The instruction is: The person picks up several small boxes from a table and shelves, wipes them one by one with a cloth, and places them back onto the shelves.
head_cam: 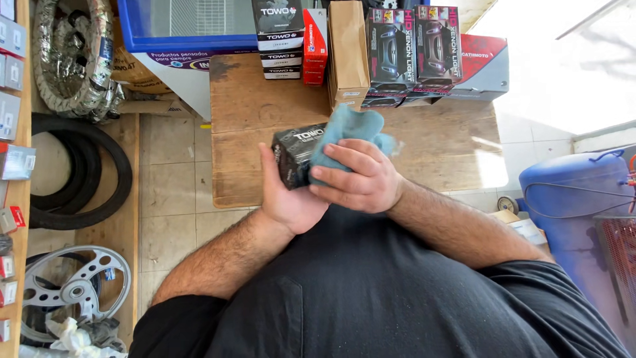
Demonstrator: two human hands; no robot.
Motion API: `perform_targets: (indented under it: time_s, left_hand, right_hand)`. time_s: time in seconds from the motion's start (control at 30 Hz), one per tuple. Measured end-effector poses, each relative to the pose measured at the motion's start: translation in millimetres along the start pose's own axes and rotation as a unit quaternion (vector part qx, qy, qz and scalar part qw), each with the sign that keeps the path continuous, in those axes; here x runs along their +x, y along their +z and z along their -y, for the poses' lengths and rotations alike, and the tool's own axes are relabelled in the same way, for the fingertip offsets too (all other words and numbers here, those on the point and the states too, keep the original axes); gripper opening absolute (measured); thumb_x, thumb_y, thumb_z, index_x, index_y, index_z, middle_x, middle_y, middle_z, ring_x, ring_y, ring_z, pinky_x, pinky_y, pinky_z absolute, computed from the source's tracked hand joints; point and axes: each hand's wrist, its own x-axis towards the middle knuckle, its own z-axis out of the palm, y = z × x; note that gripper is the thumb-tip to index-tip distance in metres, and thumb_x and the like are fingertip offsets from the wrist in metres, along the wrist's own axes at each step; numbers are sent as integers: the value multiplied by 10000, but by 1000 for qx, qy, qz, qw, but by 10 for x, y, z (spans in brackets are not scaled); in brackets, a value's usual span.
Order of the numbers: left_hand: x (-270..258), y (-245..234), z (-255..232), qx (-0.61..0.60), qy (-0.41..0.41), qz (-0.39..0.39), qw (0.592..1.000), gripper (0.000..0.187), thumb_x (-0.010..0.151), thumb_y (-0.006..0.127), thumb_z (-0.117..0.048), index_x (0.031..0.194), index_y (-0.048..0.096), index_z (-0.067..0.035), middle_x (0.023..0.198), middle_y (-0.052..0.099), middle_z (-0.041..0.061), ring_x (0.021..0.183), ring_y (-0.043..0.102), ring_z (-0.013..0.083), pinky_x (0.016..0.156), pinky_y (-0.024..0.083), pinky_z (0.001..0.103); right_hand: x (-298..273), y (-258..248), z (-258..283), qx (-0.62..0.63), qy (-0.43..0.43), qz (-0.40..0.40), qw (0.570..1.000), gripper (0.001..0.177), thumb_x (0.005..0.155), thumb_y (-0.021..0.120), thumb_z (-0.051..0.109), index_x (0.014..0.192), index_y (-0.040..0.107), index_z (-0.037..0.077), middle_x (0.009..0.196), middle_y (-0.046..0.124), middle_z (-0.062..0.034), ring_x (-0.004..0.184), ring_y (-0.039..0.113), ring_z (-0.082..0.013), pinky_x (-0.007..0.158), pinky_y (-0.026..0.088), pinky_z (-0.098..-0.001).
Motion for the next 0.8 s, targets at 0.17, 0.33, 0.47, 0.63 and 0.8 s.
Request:
perform_targets:
  time_s: [0.17,0.33,0.47,0.63,0.8]
  left_hand:
    - [-115,72,-75,85,106,-53,989,937,780,520,-859,1304,616,-87,1256,650,110,1159,601,307,943,468,348]
    - [-185,92,-205,170,120,38,977,926,829,421,-848,1321,635,-93,1309,668,184,1180,626,374,1057,458,460]
    - [-305,66,-184,214,102,79,968,876,888,376,-812,1391,597,-130,1364,659,140,1217,637,328,1076,465,477]
    - [-278,12,22,216,88,38,972,876,867,411,-804,1379,592,-116,1354,653,184,1246,609,432,1067,463,541]
    - [-133,25,284,247,132,-14,960,815,844,504,-767,1352,607,-138,1357,644,189,1244,599,461,1032,482,545]
  right_hand:
    - [-151,-40,-39,-15,52,34,998,160,976,729,287,1020,826,166,1203,756,-80,1116,660,-385,875,566,-516]
    - [-497,-9,-31,-14,171,23,985,180,963,650,72,995,824,106,1144,758,-139,944,688,-393,810,597,-498]
    - [-854,-73,37,1,355,36,934,185,932,649,-13,1037,780,64,1151,732,-176,912,697,-420,791,588,-516]
    - [-2018,-178,134,-30,504,26,863,253,875,667,-34,1047,782,112,1154,745,-109,975,713,-349,862,577,-445]
    - [-2545,-287,-130,-23,534,29,844,269,863,679,-59,1057,757,111,1169,727,-102,1037,702,-355,910,558,-451]
